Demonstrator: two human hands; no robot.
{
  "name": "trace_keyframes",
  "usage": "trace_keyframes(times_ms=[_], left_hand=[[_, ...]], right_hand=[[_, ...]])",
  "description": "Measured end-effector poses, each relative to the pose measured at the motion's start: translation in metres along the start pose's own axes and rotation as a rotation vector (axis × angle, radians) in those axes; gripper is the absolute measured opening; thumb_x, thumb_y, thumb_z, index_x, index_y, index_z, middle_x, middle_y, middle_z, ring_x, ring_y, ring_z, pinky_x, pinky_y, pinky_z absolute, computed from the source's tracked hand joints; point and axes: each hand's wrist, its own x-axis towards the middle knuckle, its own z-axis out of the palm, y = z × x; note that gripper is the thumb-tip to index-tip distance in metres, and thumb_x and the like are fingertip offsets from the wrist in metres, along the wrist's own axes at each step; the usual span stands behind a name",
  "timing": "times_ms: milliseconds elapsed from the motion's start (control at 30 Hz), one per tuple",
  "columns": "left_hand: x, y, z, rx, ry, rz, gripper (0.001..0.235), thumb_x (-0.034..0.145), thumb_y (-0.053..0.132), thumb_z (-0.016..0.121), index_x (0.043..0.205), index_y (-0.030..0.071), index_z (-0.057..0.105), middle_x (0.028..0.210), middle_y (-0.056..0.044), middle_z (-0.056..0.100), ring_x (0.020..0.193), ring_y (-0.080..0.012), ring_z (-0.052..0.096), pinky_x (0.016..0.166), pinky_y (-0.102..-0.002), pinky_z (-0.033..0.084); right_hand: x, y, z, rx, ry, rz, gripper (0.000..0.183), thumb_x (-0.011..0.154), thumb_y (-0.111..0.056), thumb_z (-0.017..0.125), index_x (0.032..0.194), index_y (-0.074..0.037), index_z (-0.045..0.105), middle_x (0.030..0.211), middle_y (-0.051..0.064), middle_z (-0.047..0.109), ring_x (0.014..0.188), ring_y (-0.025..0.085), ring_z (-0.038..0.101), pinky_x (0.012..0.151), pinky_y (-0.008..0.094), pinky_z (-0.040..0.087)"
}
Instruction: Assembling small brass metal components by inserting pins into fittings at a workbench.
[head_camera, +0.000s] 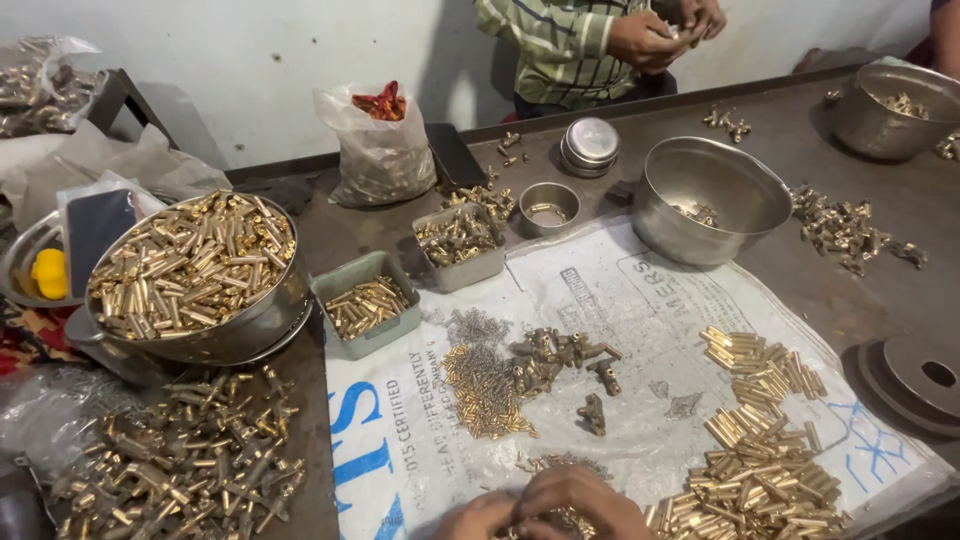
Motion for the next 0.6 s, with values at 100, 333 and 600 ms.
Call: trace_keyframes(times_ms=[100,333,600], left_hand=[[-0.007,-0.006,0.007,-0.095,-0.025,0.021,0.037,0.094,0.029,0.065,0.127,0.014,0.071,0.125,-0.011,0.073,0.126,-0.0217,0.069,0.108,-0.032,0.049],[-0.016,-0.014,0.024,-0.129,-0.051,-0.106,0.035,0.092,0.030,0.064,0.122,0.013,0.072,0.122,-0.010,0.075,0.120,-0.0197,0.071,0.103,-0.030,0.050],[-0.007,-0.048,0.024,-0.170,-0.008,-0.031,0.030,0.091,0.023,0.070,0.118,0.012,0.075,0.116,-0.008,0.077,0.112,-0.0194,0.074,0.098,-0.030,0.054]], right_hand=[[-0.008,0.010,0.003,-0.073,-0.042,-0.096,0.012,0.084,-0.007,0.086,0.089,-0.007,0.076,0.095,0.008,0.082,0.098,0.020,0.080,0.092,0.041,0.062],[-0.028,-0.002,0.015,0.071,0.048,0.031,0.010,0.082,-0.007,0.085,0.082,-0.006,0.076,0.089,0.010,0.082,0.090,0.021,0.080,0.085,0.041,0.064],[-0.020,-0.009,-0.013,-0.055,0.125,0.047,0.010,0.085,-0.009,0.081,0.093,-0.006,0.078,0.110,0.013,0.075,0.111,0.025,0.073,0.098,0.043,0.059]])
